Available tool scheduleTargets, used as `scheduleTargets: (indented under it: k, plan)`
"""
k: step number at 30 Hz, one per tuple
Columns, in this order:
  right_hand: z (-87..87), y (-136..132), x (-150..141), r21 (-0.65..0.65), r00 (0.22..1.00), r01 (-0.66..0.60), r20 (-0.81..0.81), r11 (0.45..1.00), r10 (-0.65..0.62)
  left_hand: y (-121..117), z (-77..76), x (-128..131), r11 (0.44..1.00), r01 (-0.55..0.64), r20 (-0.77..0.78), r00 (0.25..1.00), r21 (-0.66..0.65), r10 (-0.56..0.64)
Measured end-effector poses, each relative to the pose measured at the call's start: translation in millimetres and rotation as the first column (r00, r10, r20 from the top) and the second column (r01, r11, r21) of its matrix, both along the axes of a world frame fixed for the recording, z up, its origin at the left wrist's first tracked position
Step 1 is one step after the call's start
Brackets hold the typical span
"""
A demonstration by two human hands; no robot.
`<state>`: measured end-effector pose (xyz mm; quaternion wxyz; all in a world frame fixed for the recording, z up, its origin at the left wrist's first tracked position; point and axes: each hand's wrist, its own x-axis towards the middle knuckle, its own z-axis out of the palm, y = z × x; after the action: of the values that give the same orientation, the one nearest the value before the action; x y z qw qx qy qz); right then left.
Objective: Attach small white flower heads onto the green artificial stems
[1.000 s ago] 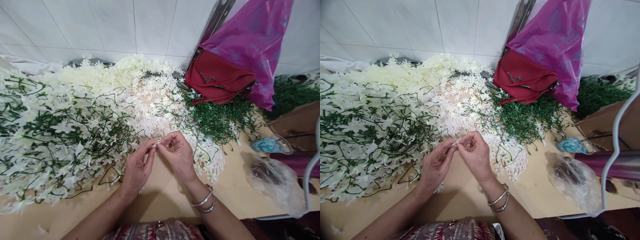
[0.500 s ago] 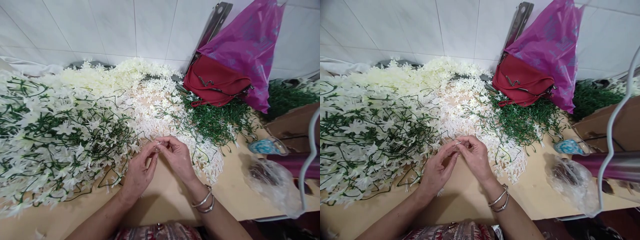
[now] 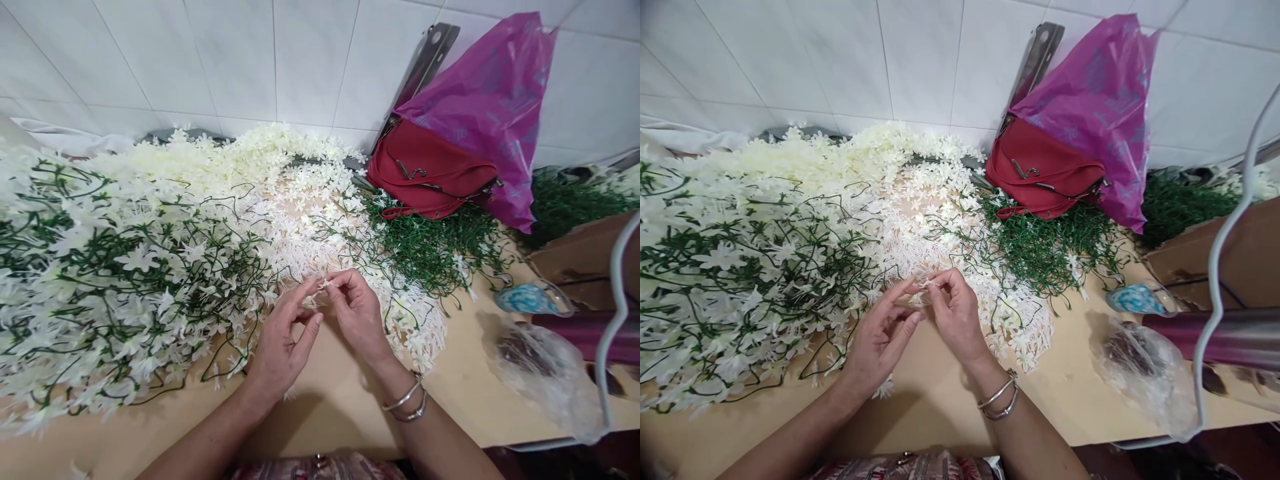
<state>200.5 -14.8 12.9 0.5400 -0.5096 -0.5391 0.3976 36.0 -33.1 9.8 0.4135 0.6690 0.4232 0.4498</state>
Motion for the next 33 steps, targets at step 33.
scheduleTargets:
  k: [33]
  plan:
    - [3.7,15.0,25.7,0.032,0.964,0.261,-0.067,0.965,-0.258,60.3,35.1,5.2,0.967,0.192,-0.629,0.776,0.169,-0.044]
